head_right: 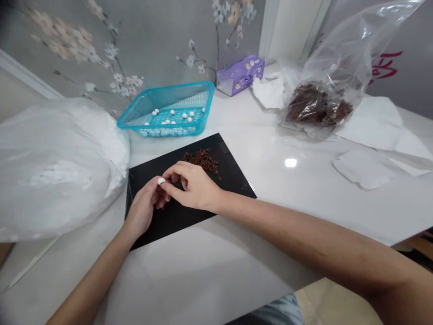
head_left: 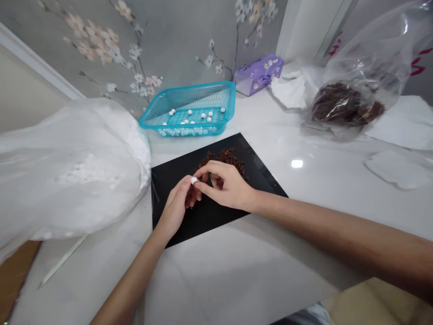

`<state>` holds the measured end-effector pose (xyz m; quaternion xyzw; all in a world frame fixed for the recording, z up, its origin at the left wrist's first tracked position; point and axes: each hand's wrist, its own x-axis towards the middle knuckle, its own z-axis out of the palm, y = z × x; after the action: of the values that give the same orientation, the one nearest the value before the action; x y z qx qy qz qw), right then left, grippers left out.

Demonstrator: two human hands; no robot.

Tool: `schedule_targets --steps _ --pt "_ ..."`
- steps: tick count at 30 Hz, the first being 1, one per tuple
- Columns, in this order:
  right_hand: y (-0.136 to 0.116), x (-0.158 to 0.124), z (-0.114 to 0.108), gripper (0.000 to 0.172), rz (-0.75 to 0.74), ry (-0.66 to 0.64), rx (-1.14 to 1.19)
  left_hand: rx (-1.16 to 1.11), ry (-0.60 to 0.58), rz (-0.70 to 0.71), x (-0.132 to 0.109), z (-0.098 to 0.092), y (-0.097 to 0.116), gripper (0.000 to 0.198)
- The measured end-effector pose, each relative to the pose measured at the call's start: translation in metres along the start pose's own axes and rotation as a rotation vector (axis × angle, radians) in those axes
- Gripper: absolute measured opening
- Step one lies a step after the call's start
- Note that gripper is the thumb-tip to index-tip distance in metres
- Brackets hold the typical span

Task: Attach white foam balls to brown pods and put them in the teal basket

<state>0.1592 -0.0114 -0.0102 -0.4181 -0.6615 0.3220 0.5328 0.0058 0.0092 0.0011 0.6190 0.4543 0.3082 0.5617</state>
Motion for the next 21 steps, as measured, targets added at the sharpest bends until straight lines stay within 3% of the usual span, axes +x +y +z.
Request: schedule_targets --steps 10,16,19,21 --pt "0.0 -0.001 0.0 0.012 -0.015 -0.028 0.02 0.061 -0.017 0.036 0.001 -0.001 -0.002 0.034" --pt "0.004 0.003 0.005 0.031 0.236 0.092 0.094 0.11 0.041 0.057 0.001 -0.006 0.005 0.024" --pt "0.009 0.007 0.007 0.024 0.322 0.12 0.073 0.205 0.115 0.136 0.02 -0.012 0.019 0.024" --pt "0.013 0.008 0.007 0.021 0.305 0.089 0.031 0.281 0.214 0.238 0.045 -0.016 0.034 0.024"
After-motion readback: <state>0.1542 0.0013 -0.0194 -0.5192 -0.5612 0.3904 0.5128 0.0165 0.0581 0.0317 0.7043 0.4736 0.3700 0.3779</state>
